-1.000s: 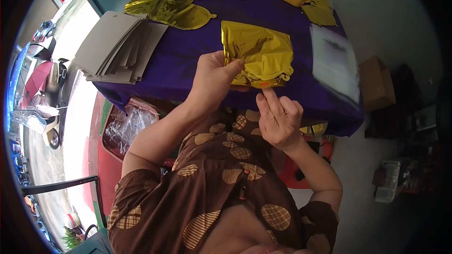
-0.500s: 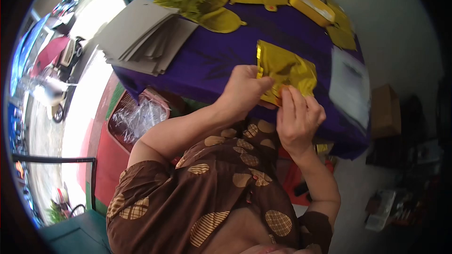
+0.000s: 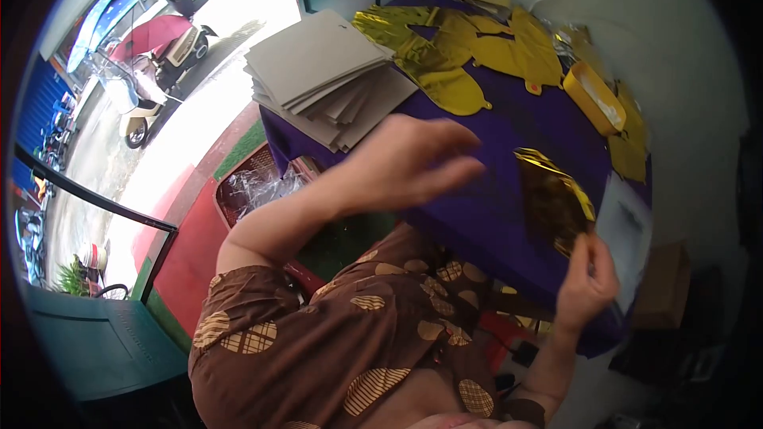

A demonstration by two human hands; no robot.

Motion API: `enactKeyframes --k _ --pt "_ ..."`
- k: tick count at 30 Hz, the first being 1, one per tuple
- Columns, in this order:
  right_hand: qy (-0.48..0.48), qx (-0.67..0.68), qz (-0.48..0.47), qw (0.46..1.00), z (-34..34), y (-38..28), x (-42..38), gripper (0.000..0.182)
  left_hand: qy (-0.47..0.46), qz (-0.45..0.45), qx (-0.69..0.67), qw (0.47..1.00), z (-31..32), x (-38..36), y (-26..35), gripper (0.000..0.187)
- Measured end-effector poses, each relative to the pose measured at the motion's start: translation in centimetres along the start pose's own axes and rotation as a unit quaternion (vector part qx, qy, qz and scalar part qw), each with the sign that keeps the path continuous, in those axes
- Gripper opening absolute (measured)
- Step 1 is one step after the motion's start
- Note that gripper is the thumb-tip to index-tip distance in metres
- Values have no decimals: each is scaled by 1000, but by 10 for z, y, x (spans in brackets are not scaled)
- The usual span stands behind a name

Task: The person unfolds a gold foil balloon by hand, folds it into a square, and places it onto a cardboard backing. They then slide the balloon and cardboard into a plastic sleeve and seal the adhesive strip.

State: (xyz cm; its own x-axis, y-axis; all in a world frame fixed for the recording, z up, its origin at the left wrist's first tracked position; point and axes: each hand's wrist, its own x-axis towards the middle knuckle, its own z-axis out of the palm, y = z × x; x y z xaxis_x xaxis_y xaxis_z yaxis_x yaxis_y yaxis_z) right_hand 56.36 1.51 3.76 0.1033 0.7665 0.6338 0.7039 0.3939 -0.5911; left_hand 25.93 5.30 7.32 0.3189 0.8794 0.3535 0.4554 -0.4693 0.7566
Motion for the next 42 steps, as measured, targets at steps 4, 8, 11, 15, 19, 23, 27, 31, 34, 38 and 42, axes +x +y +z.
enactKeyframes --k 4,8,11,15,19,23,27,31,34,38,42 --pt "-42 209 176 961 -36 21 12 8 159 -61 316 933 -69 -20 -35 33" --pt "-60 245 257 933 -51 59 9 7 51 -309 454 834 -111 -42 -44 43" --pt "-82 284 315 902 -54 79 7 7 142 -186 474 849 -112 -66 -68 33" --pt "-95 311 347 880 -53 100 3 7 97 -195 454 864 -117 -59 -55 18" --pt "-75 295 375 876 -45 103 -3 8 76 -138 503 850 -111 -55 -52 9" --pt "-94 289 427 852 -47 110 -5 9 78 -94 483 867 -117 -50 -59 11" --pt "-83 319 448 831 -52 119 -9 8 127 -1 555 822 -116 -30 -64 17" --pt "-49 397 423 813 -50 123 -16 8 108 123 576 801 -75 17 -13 12" --pt "-20 459 398 794 -53 125 -19 12 35 251 568 783 -18 52 23 11" --pt "38 496 380 779 -61 128 -25 19 -138 375 509 763 65 73 46 14" --pt "65 501 372 779 -71 130 -31 22 -216 313 489 785 141 72 48 28"
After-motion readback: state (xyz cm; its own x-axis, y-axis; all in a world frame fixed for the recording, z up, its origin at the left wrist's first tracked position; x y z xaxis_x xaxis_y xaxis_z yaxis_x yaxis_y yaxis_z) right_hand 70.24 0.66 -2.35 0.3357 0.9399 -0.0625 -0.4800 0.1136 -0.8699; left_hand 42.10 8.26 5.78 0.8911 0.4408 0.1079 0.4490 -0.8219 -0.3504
